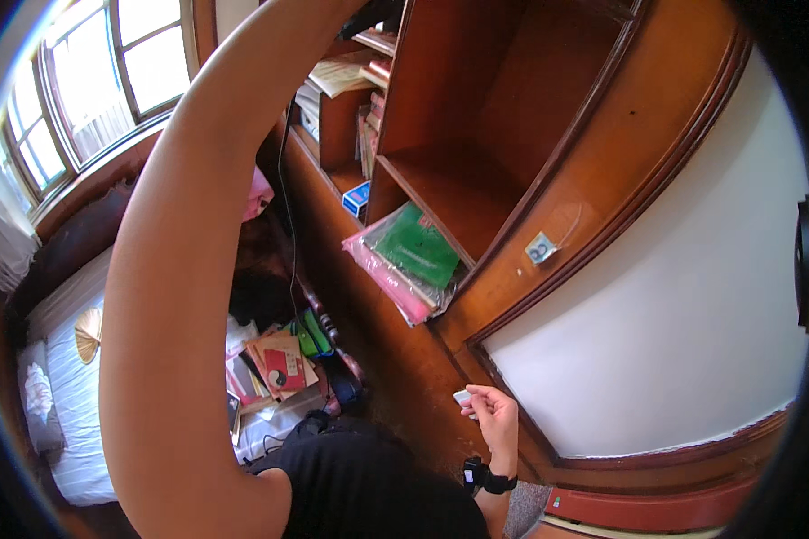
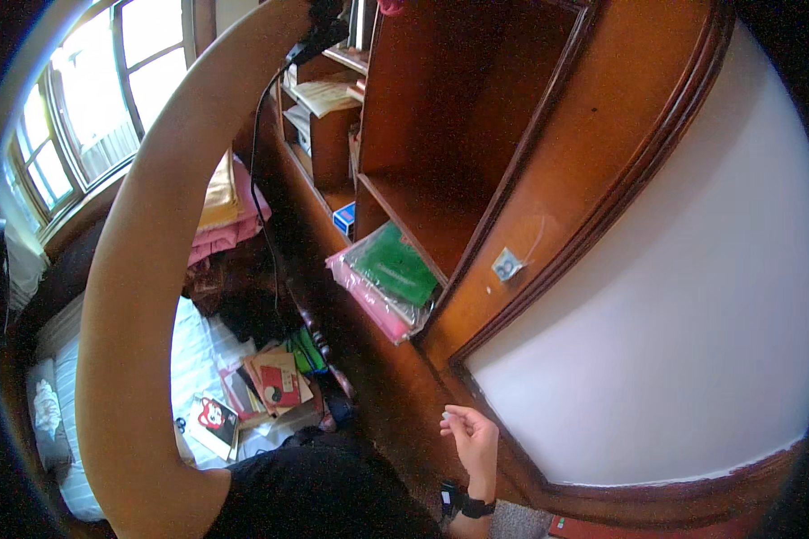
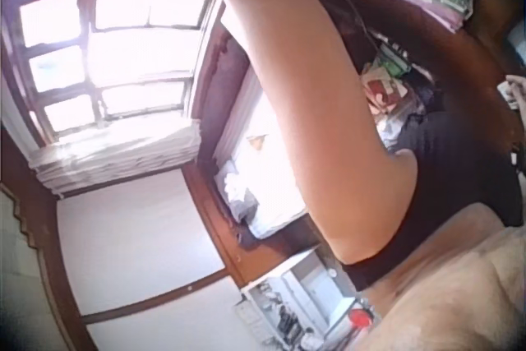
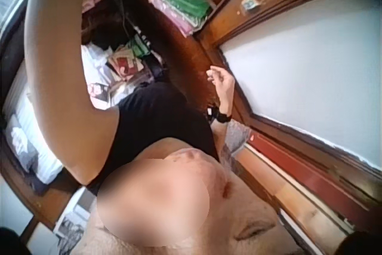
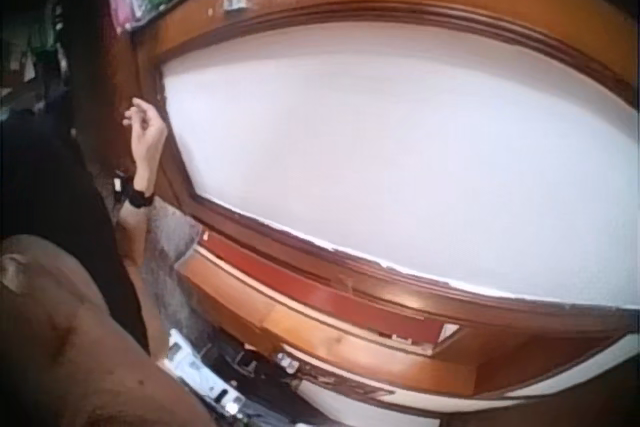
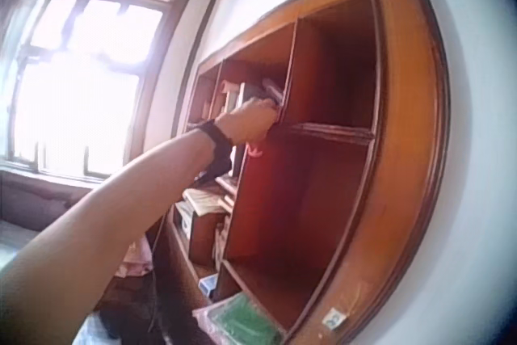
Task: Cleaning a wooden bookshelf with a cloth and organizing books and folders.
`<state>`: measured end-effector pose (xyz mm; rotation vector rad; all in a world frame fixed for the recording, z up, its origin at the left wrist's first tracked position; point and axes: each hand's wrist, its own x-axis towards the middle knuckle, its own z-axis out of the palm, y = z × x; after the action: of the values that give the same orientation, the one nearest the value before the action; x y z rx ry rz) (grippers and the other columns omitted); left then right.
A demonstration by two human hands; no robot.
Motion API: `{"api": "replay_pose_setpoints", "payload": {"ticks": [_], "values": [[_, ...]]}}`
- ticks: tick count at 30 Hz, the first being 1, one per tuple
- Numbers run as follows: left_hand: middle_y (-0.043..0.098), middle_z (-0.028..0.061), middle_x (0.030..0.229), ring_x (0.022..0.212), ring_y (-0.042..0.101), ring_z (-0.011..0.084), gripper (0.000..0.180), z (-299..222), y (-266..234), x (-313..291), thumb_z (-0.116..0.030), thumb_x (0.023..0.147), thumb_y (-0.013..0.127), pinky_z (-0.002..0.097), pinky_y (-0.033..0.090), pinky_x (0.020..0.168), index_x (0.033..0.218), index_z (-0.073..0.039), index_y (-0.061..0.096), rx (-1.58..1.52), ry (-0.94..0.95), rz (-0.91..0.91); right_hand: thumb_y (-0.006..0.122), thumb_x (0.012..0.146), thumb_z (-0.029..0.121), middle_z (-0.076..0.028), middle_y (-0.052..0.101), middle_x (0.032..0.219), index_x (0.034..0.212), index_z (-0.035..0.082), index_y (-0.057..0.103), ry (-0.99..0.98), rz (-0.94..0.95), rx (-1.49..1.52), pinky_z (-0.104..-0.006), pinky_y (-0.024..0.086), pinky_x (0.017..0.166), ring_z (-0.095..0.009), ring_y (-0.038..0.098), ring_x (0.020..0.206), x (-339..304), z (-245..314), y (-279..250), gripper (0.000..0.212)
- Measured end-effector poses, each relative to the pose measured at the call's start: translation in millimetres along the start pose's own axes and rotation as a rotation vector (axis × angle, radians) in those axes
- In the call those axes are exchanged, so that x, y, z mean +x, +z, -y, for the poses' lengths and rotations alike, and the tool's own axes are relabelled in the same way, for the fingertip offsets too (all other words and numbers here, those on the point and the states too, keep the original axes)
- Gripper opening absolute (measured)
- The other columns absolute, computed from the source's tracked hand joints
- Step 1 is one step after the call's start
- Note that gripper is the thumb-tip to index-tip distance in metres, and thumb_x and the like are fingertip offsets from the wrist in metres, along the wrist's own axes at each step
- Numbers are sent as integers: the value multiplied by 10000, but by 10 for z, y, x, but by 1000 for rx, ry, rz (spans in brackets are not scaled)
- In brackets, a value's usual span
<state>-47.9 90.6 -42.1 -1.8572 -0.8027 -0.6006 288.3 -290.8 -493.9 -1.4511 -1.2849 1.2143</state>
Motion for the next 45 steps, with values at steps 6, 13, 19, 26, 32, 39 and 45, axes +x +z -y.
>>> {"api": "replay_pose_setpoints", "payload": {"ticks": [6,13,19,26,32,39,45], "values": [[701,156,893,895,689,323,548,-200,-219,-27,-404,525,925,432,569,784,871,-23,737,306,-161,311,588,979,78,-131,713,884,1121,-58,664,-4,35,18,-250,556,698,-142,682,723,-3,-105,-9,210],[724,120,829,728,697,291,283,-199,-519,-643,-310,775,758,381,570,649,903,-58,742,95,-245,642,607,966,75,-108,718,869,1129,-44,673,-27,98,-61,-246,548,694,-132,684,738,37,41,-34,213],[701,153,826,658,689,207,254,-137,-529,-2590,-191,933,598,320,544,525,1120,-35,671,-424,-584,617,607,955,58,-104,730,861,1129,4,693,-354,140,-92,-254,545,704,-133,680,741,84,1110,9,201],[628,-26,889,647,536,18,271,-1210,-1856,-3872,-251,993,549,174,403,503,1177,-60,602,-1054,-1448,498,649,887,153,-140,729,940,890,146,670,-1102,330,-29,-275,410,536,-195,663,626,-67,1922,395,22],[627,49,942,719,589,93,432,-1671,-2660,-4960,-117,922,548,220,493,609,1344,-44,496,-806,-1833,465,600,961,183,-103,735,800,997,77,755,-1331,406,312,-274,444,531,-152,627,594,-51,2341,905,192],[614,130,1136,904,648,137,544,-2011,-3558,-5332,-36,906,477,261,561,803,1439,7,377,-821,-2058,324,568,993,250,-28,740,971,1165,283,702,-1500,761,290,-251,409,538,-159,622,643,115,2263,935,221],[616,135,1148,909,657,139,533,-2289,-3895,-5274,-87,923,505,259,579,767,1435,7,390,-721,-2106,106,600,984,260,-3,739,990,1241,300,671,-1637,1014,168,-240,406,525,-150,628,645,380,2265,1078,269]]}}
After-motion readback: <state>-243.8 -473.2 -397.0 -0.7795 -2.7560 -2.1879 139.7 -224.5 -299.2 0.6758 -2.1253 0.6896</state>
